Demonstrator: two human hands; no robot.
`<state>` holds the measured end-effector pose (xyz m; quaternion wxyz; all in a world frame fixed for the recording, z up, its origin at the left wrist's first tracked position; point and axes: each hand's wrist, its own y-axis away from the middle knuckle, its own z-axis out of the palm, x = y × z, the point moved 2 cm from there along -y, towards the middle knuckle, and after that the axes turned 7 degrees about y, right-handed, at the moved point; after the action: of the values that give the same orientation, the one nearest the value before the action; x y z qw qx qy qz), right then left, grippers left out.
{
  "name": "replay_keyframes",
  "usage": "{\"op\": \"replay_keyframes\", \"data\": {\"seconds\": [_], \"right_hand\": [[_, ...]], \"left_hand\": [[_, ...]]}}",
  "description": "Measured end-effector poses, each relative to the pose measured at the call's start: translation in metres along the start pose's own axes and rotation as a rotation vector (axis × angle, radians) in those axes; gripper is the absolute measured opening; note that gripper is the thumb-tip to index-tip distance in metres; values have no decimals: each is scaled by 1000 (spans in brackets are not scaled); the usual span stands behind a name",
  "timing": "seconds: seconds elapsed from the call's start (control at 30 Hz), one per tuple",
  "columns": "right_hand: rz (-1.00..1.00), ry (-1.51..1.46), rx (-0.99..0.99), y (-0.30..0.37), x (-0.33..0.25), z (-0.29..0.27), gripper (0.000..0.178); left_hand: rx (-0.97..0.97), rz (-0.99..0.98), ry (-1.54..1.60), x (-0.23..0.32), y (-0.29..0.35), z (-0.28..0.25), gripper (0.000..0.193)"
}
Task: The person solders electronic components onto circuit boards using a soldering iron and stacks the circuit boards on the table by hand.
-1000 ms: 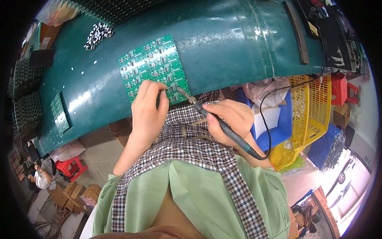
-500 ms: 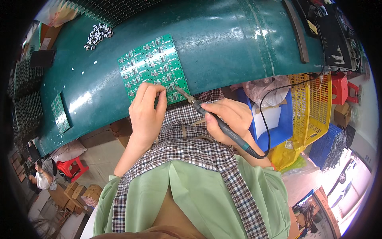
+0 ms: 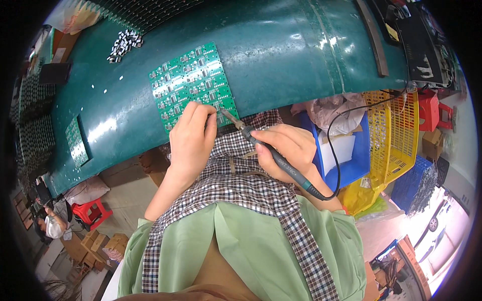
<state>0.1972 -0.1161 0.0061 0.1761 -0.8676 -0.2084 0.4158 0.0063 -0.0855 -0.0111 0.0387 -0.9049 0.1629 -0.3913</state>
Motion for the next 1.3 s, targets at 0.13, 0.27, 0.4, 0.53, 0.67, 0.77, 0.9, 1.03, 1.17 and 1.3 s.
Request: {"op": "replay_keyframes", "data": {"seconds": [0.13,0.27,0.4,0.53,0.67,0.77,0.9,1.03,1.17,1.3], "right_hand": [[3,18,-3,3,-2,-2,19],[52,0,26,7,-2,-6,18],[54,30,15,5,-3,-5,18],[64,21,-3,2,-3,-3,18],[1,18,15,4,-4,1,18],[17,13,19,5,-4,0,18],[64,29,24,5,-5,-5,18],[74,20,5,1,-5,-5,18],[133,-12,-42,0,-7,-2,16],[75,2,-23,-3,-4,-1,19]], "left_hand": [[15,21,12,0,1,1,11],[60,-2,79,-3,5,-5,12],[112,-19,95,-8,6,-6,11],[98,25,37,-8,10,-6,17],[80,11,14,-6,10,-6,19],[84,29,30,-7,11,-5,19],[91,31,41,-6,11,-5,17],[144,31,56,-8,7,-6,12],[129,37,51,-10,3,-6,11],[113,45,45,-10,3,-3,11]]}}
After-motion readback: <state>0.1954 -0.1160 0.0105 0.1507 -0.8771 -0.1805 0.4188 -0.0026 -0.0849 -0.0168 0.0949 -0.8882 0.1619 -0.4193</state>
